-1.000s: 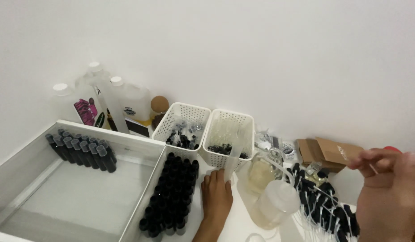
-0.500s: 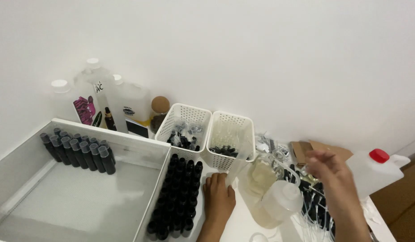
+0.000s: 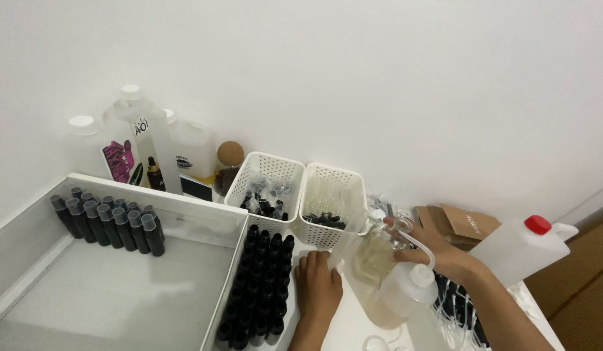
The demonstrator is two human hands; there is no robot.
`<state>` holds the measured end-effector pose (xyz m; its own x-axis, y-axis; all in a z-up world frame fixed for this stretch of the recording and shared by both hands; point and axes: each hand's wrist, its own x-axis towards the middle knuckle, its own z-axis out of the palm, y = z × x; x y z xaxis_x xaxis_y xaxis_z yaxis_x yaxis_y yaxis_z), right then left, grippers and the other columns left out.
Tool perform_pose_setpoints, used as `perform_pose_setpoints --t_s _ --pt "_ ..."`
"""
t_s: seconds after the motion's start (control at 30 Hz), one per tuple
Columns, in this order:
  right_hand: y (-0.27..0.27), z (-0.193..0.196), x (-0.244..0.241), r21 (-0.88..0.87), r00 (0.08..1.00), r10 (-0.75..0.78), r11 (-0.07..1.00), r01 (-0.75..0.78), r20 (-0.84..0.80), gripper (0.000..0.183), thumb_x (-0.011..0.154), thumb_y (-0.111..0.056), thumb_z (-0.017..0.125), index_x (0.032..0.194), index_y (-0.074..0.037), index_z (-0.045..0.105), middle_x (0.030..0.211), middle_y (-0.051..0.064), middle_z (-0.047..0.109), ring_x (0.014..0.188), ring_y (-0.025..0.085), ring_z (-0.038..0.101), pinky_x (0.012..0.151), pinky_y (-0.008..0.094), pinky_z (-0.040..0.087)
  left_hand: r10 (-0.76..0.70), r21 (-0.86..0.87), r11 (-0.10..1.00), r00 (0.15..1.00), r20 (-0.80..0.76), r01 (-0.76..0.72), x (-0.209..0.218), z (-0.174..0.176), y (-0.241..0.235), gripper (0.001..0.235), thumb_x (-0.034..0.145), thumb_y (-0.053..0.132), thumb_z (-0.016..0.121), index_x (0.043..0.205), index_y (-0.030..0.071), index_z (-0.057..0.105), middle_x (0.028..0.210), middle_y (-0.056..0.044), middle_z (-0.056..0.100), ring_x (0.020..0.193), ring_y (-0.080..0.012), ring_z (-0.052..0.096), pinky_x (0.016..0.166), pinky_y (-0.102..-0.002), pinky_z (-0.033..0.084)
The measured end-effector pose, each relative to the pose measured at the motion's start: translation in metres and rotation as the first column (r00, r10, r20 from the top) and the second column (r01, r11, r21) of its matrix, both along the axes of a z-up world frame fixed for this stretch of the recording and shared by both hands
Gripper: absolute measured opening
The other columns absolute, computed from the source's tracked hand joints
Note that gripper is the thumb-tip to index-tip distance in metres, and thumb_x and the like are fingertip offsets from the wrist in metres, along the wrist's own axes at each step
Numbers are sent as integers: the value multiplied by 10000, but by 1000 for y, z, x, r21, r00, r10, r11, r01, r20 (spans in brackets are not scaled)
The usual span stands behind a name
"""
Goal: Assembling and filling small perfume spray bottles at a workspace
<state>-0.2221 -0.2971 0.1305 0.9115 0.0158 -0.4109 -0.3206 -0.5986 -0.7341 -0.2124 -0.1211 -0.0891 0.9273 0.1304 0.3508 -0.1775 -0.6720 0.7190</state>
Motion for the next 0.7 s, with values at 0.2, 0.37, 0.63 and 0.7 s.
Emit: perform_pose_setpoints --t_s 0.2,0.37,0.63,0.7 --pt "5 -19 -2 3 999 -34 999 34 11 949 729 -219 749 1594 -317 370 1658 -72 428 1517 158 412 1214 371 311 6 7 1000 999 35 -6 0 -7 -1 329 802 147 715 1127 143 666 1105 -68 638 1041 -356 560 880 -521 454" --pt "8 1 -7 -130 995 85 987 -92 -54 1059 681 -371 774 1615 -350 275 1654 -63 370 1528 164 353 1227 384 280 6 14 1000 999 52 -7 0 -8 -1 339 796 159 725 1127 147 659 1121 -66 645 1050 -357 560 883 -522 448" --pt "-15 -32 9 -270 938 290 934 -234 188 864 687 -371 858 1481 -268 531 1504 -53 619 1418 132 528 1177 343 375 4 22 1000 995 95 -6 1 -12 -1 350 790 169 726 1133 141 668 1118 -72 650 1039 -356 566 879 -514 443" --pt "-31 -61 16 -27 937 241 970 -242 255 1206 578 -325 956 1589 -270 301 1592 12 462 1517 193 397 1194 446 375 -29 68 997 998 62 24 0 -10 -1 344 796 198 728 1133 168 667 1087 -58 648 1040 -347 555 876 -503 428"
